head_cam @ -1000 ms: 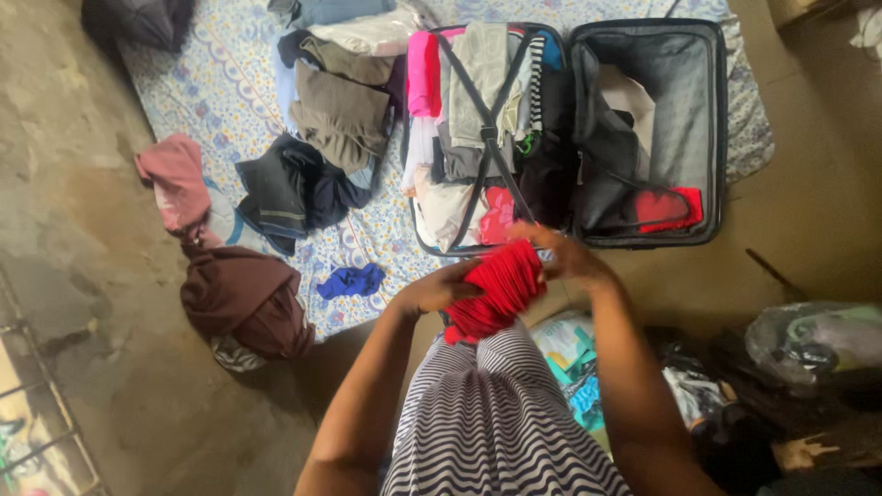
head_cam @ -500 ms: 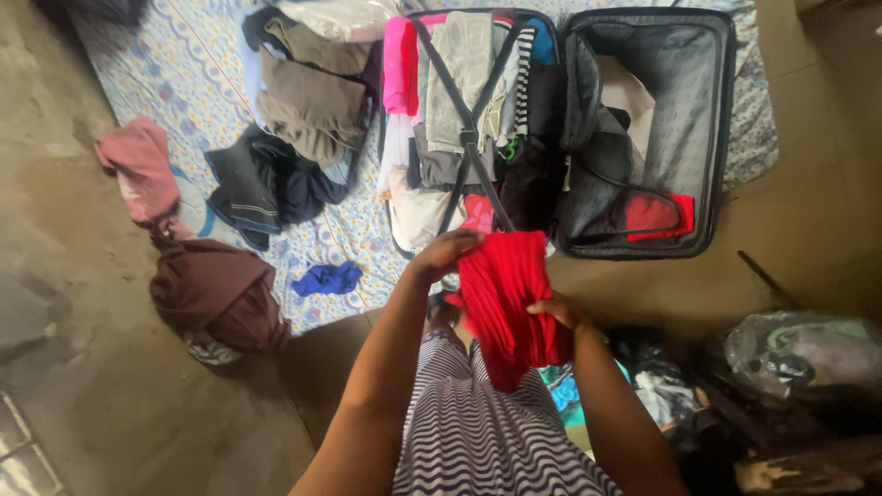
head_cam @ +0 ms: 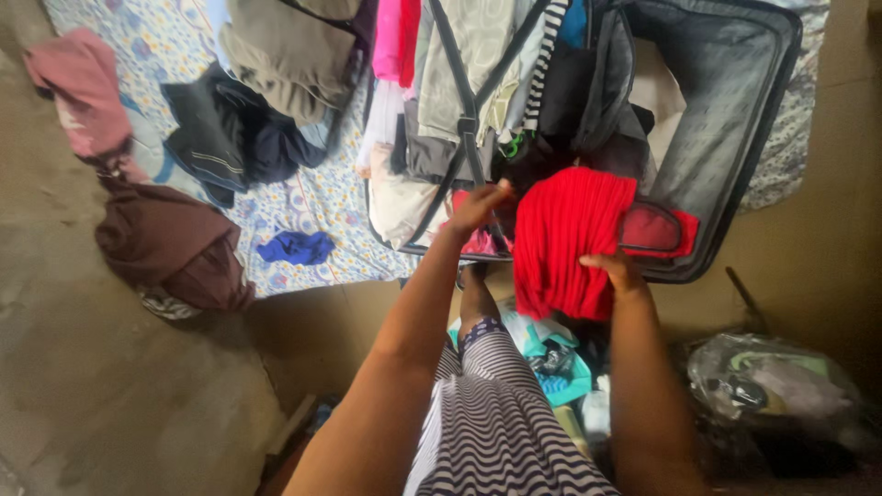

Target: The person folds various garments including a black top, a red top, and a dark blue top, then places them into an open suitcase on a bed. The person also folds and packs a pair of grey shorts.

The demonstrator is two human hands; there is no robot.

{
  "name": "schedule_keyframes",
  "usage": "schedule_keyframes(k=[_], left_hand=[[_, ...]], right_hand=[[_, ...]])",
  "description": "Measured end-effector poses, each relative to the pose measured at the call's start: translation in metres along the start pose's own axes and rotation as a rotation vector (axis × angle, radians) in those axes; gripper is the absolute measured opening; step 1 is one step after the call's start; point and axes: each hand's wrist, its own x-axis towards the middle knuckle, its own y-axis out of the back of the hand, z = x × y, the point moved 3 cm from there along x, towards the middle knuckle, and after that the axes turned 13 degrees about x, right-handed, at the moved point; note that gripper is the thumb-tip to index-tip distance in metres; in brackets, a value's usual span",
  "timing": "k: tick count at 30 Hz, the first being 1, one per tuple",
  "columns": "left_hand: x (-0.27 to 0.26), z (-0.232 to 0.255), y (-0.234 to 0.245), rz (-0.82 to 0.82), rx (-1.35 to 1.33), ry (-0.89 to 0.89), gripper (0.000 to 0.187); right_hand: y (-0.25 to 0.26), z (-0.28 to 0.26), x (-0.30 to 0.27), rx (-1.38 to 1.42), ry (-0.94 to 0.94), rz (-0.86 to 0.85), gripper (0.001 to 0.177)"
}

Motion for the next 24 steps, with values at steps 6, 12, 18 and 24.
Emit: schedule_keyframes(k=[6,12,18,24], left_hand=[[-0.071,0.059,-0.044,-0.327,-0.446,-0.011,0.073],[-0.105,0.086,-0.032,0.135,-0.416,0.11,0.088],[-0.124,0.071,-0.03,0.069,-0.465,0.051,0.087],[-0.083,0.012,-0.027,0.125,-0.242,0.075,0.059]], right_hand=[[-0.058,-0.02,0.016,0.286,-0.096,-0.068,0.074],[-0.105,-0.017,0.003,0.363,-0.165,0.113,0.076],[-0.107,0.0,-0.002,0.351,-0.208,0.056,0.077],[-0.08,0.016,-0.003,0.351,-0.181,0.096,0.076]])
